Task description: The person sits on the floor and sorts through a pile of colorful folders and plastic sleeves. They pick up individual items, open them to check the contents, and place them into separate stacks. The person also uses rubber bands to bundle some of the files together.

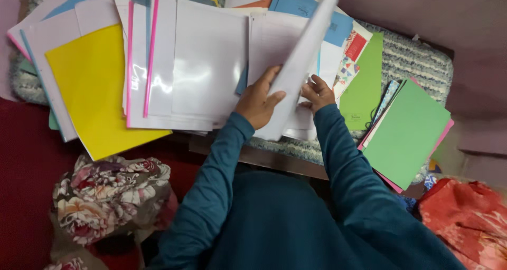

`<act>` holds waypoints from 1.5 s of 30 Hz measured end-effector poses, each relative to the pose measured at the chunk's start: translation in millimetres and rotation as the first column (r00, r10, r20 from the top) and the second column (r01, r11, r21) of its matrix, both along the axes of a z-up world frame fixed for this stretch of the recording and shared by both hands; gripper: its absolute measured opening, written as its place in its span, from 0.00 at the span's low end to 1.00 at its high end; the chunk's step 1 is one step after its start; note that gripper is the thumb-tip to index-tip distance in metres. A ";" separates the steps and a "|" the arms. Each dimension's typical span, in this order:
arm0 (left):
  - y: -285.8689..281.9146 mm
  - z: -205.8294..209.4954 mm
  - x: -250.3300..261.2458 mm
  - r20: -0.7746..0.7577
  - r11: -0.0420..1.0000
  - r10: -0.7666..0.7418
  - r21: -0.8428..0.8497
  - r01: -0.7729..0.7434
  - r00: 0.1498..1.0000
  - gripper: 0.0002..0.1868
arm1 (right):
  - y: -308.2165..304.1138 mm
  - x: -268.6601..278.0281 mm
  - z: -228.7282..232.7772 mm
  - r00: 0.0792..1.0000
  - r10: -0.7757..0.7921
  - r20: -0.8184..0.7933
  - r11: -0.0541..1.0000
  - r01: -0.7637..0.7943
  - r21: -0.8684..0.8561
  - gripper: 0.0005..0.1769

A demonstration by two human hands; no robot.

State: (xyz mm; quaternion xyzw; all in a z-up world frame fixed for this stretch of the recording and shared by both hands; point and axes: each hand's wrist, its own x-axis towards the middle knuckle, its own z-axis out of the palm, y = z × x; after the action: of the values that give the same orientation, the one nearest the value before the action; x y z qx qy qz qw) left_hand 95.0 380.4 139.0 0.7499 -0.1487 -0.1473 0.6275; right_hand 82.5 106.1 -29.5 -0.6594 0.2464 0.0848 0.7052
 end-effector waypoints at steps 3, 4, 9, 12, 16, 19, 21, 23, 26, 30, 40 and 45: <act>-12.2 37.6 -16.9 -0.062 0.992 -0.115 -0.056 0.112 0.991 0.30 | -5.7 -13.2 24.5 0.975 0.087 0.205 0.930 -0.154 0.335 0.46; -16.7 47.7 -23.0 -0.075 0.985 -0.153 -0.094 0.145 0.985 0.30 | -5.8 -15.6 29.9 0.943 0.086 0.322 0.835 -0.244 0.493 0.46; -49.1 68.5 -39.3 -0.182 0.968 -0.205 -0.186 0.171 0.962 0.28 | -36.2 -64.1 42.6 0.950 0.010 0.313 0.685 -0.234 0.690 0.46; -81.6 51.0 -44.9 -0.181 0.998 -0.048 -0.036 0.042 0.982 0.24 | -77.1 -100.2 42.9 0.947 -0.086 0.310 0.873 -0.078 0.482 0.40; -138.0 1.4 -53.6 -0.160 0.932 0.073 0.363 -0.010 0.984 0.28 | -131.8 -150.0 45.8 0.938 -0.115 0.327 0.990 0.135 -0.037 0.31; -185.9 -43.3 -63.6 -0.106 0.919 -0.048 0.385 0.085 0.993 0.32 | -173.7 -181.3 48.8 0.954 -0.114 0.276 0.965 0.173 -0.199 0.28; -216.8 -70.3 -68.5 -0.164 0.931 -0.080 0.340 0.132 0.983 0.33 | -200.7 -196.5 50.2 0.951 -0.159 0.265 0.941 0.227 -0.251 0.28; -248.9 -93.1 -72.0 -0.184 0.947 -0.133 0.266 0.180 0.974 0.34 | -228.9 -208.6 51.2 0.932 -0.260 0.254 0.908 0.325 -0.264 0.30; -292.4 -117.0 -71.9 -0.152 0.965 -0.196 0.144 0.218 0.969 0.35 | -265.8 -226.1 48.2 0.869 -0.339 0.359 0.894 0.416 -0.164 0.28; -326.3 -136.5 -84.0 -0.205 0.966 -0.192 0.135 0.222 0.960 0.35 | -299.3 -244.6 19.7 0.852 -0.438 0.285 0.831 0.505 -0.232 0.32; -298.7 -150.8 -98.7 -0.381 0.821 -0.242 0.409 0.398 0.892 0.35 | -291.7 -266.6 -26.3 0.959 -0.182 -0.216 0.366 -0.138 -0.920 0.58; -264.5 -118.1 -94.6 -0.345 0.866 -0.146 0.408 0.289 0.927 0.22 | -254.9 -231.5 1.3 0.988 -0.083 -0.128 0.131 -0.116 -0.984 0.46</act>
State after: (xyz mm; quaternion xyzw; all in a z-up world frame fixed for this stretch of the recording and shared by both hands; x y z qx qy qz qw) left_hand 0.5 115.9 20.9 0.8215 -0.0972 -0.3613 0.4303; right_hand -149.0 -148.8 -28.2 -0.9544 0.2862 -0.0412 0.0737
